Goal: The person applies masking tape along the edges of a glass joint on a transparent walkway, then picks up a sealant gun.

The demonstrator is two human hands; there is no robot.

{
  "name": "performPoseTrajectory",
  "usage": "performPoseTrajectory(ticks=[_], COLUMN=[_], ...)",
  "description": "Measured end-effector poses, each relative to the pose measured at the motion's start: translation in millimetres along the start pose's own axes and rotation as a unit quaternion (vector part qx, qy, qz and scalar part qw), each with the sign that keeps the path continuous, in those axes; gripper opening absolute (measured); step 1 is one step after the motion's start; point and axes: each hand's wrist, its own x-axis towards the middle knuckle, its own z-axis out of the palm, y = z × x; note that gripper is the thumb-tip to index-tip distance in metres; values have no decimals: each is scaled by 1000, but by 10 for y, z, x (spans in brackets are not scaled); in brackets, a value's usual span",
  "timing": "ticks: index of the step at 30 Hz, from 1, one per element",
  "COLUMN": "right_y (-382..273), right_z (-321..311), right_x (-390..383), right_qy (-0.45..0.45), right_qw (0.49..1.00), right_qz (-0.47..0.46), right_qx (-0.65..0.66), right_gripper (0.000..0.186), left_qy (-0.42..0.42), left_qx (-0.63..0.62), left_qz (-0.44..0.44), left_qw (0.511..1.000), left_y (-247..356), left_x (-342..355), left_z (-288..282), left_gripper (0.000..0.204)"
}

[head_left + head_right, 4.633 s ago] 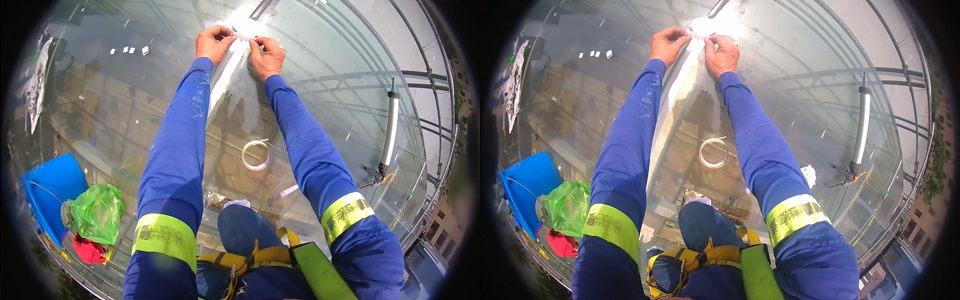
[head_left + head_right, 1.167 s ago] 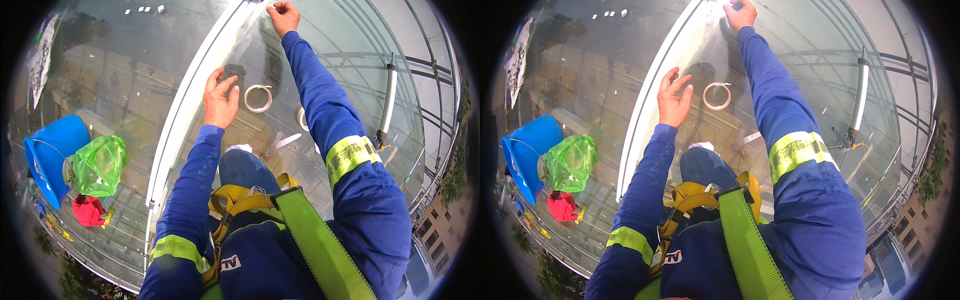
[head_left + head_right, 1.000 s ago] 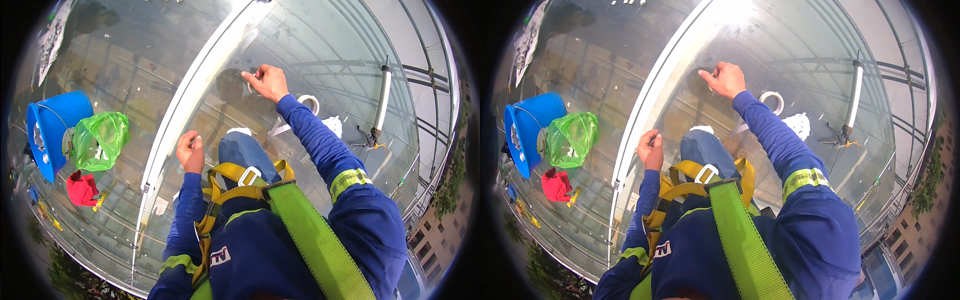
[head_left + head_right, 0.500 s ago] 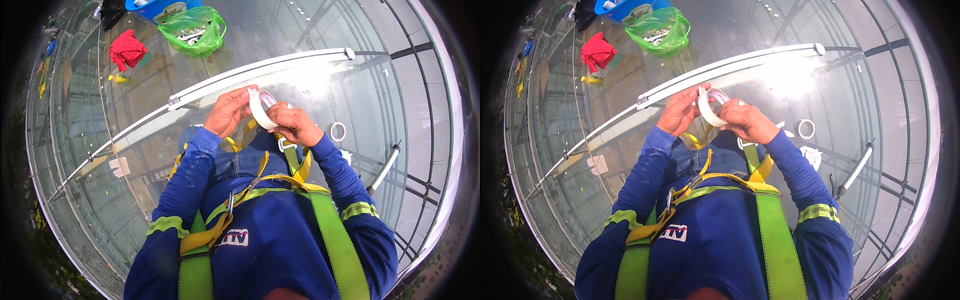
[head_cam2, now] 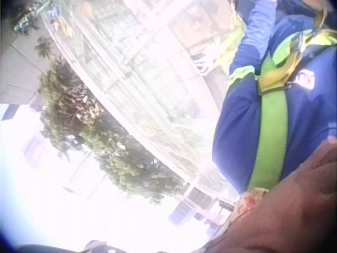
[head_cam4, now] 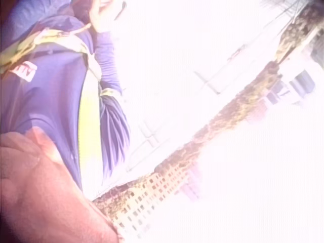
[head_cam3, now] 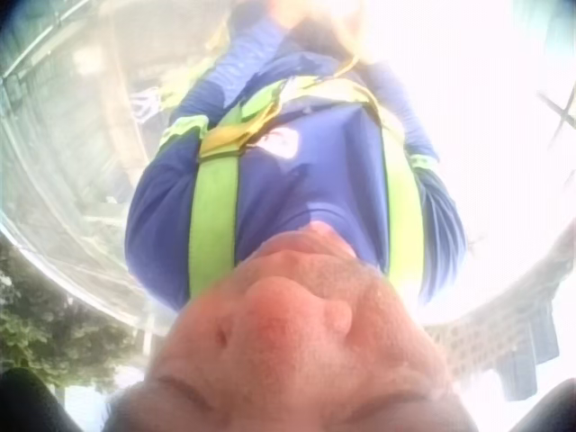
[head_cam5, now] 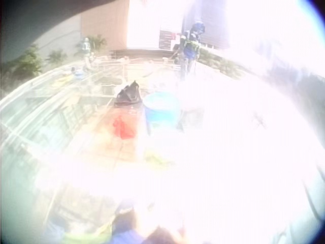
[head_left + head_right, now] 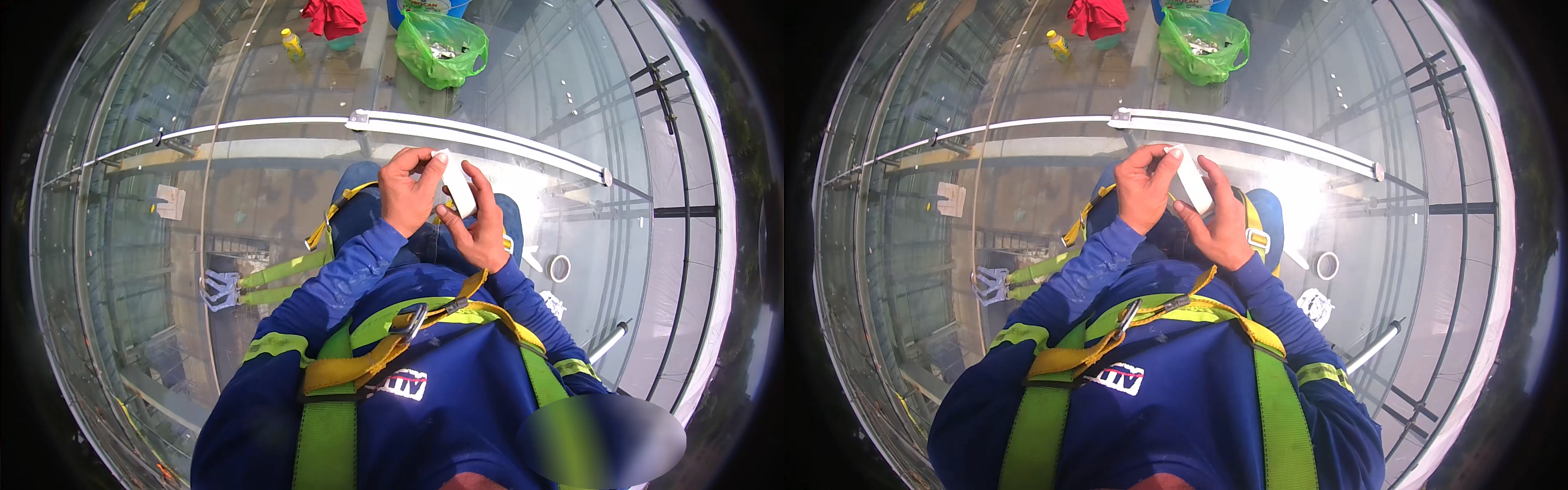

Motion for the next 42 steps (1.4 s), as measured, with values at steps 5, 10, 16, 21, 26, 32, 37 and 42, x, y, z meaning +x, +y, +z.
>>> performPoseTrajectory(ticks=[5, 10, 16, 21, 26, 32, 37, 42], right_y=[-173, -239, -128, 65, 249, 751, 2276, 3042], right_z=[-81, -113, -1, 115, 243, 663, 709, 712], right_x=[46, 205, 431, 555, 614, 786, 909, 672], right_qy=[-82, -82, -63, -40, -14, -78, -153, -251], right_qw=[992, 975, 958, 975, 997, 965, 914, 827], right_qz=[36, 136, 162, 116, 77, -134, 91, 272], right_qx=[86, 157, 228, 184, 16, -210, -364, -423], right_gripper=[76, 60, 29, 21, 17, 13, 11, 38], left_qy=[1, -27, -129, -105, -38, 67, -12, 29], left_qx=[19, -2, -98, -68, -33, 59, -70, -72], left_qz=[-18, 20, 27, 7, -72, -167, -425, -486], left_qw=[1000, 999, 986, 992, 996, 982, 902, 871], left_y=[90, 295, 381, 252, -132, -1268, -1792, -2193], left_x=[7, 119, 250, 283, 307, 765, 1351, 1481], left_z=[-130, -161, -158, -154, -151, -257, -588, -849], left_gripper=[19, 16, 48, 58, 58, 54, 21, 44])
